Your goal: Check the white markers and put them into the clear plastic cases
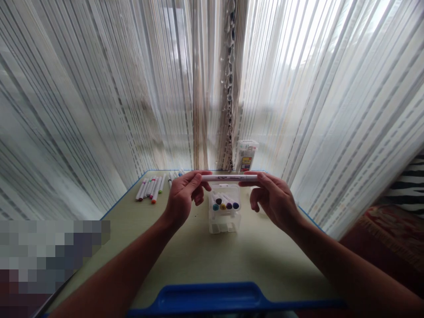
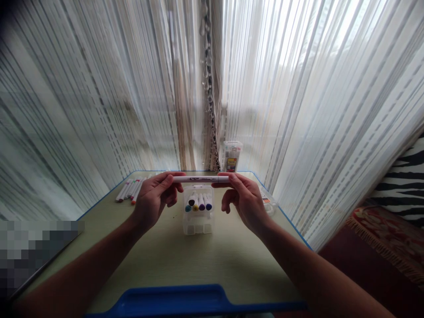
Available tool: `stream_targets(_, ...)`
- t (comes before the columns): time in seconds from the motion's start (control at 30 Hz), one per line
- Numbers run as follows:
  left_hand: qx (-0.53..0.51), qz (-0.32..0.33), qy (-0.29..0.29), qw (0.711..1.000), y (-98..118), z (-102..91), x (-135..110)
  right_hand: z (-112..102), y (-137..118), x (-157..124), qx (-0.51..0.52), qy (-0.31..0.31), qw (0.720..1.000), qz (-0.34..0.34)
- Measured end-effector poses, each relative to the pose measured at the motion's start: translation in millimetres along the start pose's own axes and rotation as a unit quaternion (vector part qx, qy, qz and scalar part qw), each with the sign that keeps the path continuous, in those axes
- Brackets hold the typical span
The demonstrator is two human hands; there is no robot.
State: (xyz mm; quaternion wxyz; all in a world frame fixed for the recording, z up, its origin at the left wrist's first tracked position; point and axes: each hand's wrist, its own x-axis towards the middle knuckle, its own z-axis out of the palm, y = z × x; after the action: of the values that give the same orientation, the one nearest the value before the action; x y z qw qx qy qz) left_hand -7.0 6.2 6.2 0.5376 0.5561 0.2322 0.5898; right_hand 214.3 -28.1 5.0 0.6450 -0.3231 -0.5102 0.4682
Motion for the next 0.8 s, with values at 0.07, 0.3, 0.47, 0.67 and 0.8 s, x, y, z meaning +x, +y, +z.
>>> stream_targets(0.07, -0.001, -0.003, -0.002, 1.000, 0.1, -0.1, -0.2, 0.6, -0.5, 0.2, -0.001, 0.003, 1.000, 0.003)
stream_targets(0.3, 0.037, 0.001, -0.007, 0.999, 3.8, 1.4, -3.1, -2.0, 0.5, 0.7, -0.011, 0.004, 1.000, 0.002)
stream_targets(0.47, 0.107, 0.008, 0.008, 0.994, 5.6, 2.9, -4.0, -1.9, 0.0, 1.4, -0.021, 0.008, 1.000, -0.007)
stream_targets(0.67, 0.131, 0.019, 0.007, 0.991, 3.6, 1.5, -2.9, -2.4, 2.2, 2.6, -0.045, 0.000, 0.998, -0.044)
stream_targets(0.8, 0.149, 0.037, -0.007, 0.988, 4.2, 1.7, -3.4, -3.9, 6.6, 3.1, -0.063, -0.003, 0.996, -0.064)
